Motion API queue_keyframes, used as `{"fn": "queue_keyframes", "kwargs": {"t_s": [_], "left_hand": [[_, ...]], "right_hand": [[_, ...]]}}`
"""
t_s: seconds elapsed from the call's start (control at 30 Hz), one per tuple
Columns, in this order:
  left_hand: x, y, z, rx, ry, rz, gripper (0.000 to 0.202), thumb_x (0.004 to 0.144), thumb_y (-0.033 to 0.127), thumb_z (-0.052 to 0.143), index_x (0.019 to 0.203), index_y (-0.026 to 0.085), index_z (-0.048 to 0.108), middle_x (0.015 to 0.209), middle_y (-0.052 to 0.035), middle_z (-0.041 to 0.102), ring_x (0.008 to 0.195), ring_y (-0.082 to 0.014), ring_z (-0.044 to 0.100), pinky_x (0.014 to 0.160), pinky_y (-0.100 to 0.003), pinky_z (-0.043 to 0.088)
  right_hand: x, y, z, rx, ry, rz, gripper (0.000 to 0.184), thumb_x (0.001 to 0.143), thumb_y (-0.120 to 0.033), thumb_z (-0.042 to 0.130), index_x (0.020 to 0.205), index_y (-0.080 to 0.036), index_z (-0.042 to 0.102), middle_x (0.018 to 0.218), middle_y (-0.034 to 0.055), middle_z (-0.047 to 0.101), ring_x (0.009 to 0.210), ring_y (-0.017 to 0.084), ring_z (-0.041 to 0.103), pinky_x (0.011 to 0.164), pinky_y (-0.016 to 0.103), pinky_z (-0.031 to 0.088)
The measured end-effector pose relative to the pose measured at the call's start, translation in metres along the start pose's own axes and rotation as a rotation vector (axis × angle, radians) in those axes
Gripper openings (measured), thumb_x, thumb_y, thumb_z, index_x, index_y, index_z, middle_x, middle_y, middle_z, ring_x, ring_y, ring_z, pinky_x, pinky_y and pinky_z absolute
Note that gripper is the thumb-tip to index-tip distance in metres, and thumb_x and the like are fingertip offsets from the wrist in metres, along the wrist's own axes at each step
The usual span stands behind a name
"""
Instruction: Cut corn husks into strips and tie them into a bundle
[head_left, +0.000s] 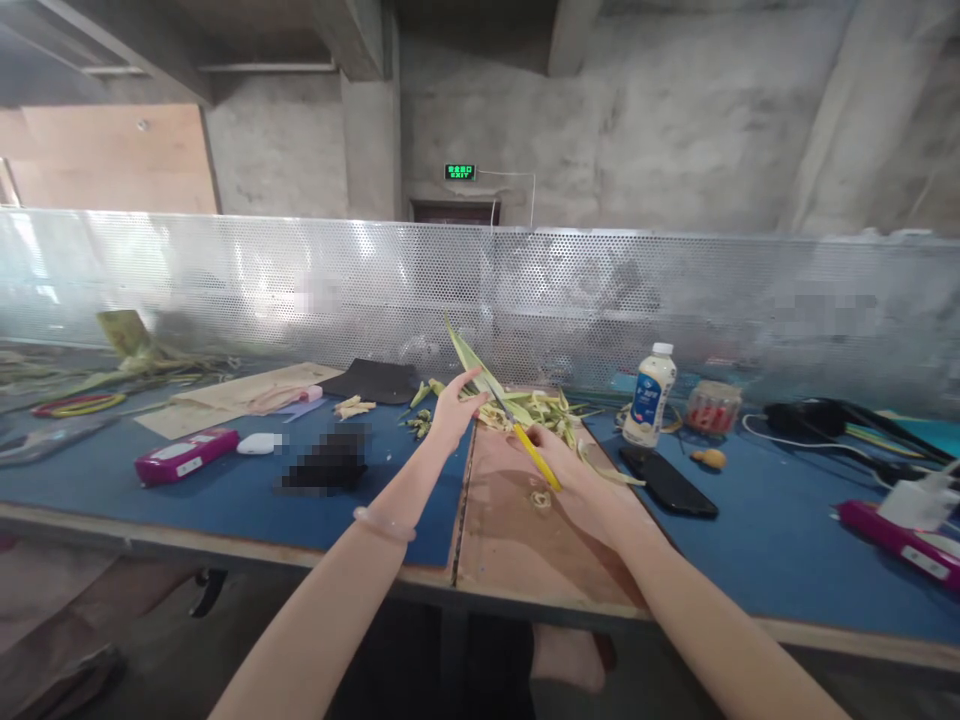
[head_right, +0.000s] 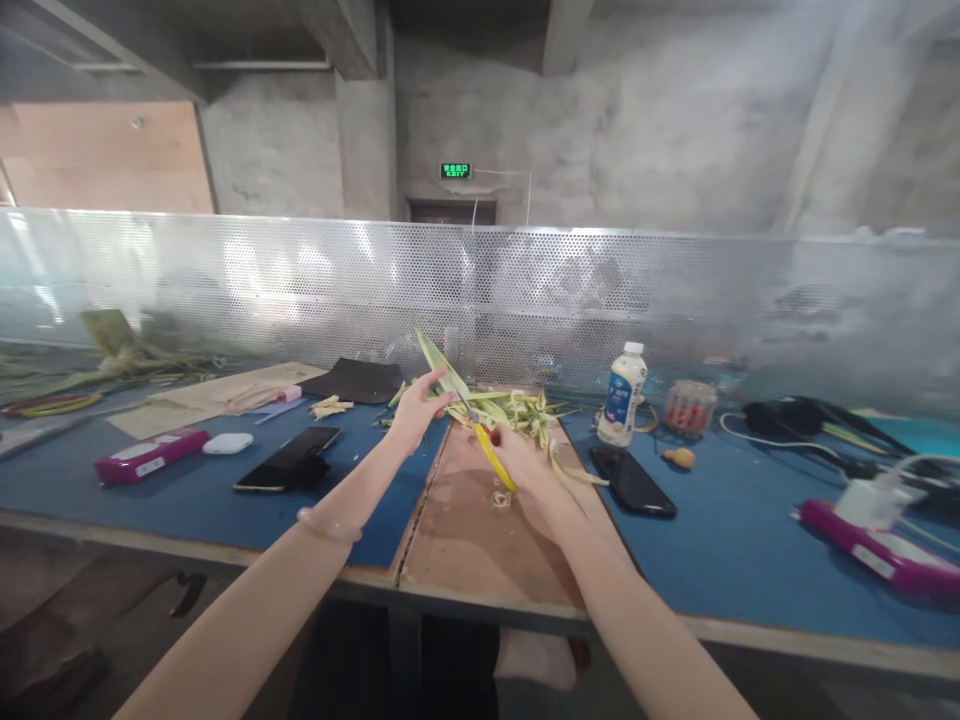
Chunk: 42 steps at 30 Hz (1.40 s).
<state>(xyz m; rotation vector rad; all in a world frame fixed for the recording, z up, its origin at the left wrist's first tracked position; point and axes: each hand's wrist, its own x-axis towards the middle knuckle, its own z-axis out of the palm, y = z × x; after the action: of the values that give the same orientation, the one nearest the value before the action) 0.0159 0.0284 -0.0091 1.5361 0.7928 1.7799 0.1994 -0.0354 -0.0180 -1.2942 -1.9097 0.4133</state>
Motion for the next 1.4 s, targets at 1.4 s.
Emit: {"fn": "queue_keyframes", "kwargs": {"t_s": [1.4], "left_hand": [[-0.015,0.002,0.013,-0.006,-0.366,0.006,0.085,0.071,0.012,0.061,0.144,0.026,0.022,0.085,-0.0016,0.064,0.056,-0.0067,0.051,0.052,-0.018,0.041]], "right_hand": [[0.013,0.022,-0.010,-0.697,0.287,0.012,0.030,0.093,-0.036,0.037,0.101,-0.019,0.059,0.106,0.0104,0.061,0.106,0.025,0.048,0.091,0.036,0.029]]}}
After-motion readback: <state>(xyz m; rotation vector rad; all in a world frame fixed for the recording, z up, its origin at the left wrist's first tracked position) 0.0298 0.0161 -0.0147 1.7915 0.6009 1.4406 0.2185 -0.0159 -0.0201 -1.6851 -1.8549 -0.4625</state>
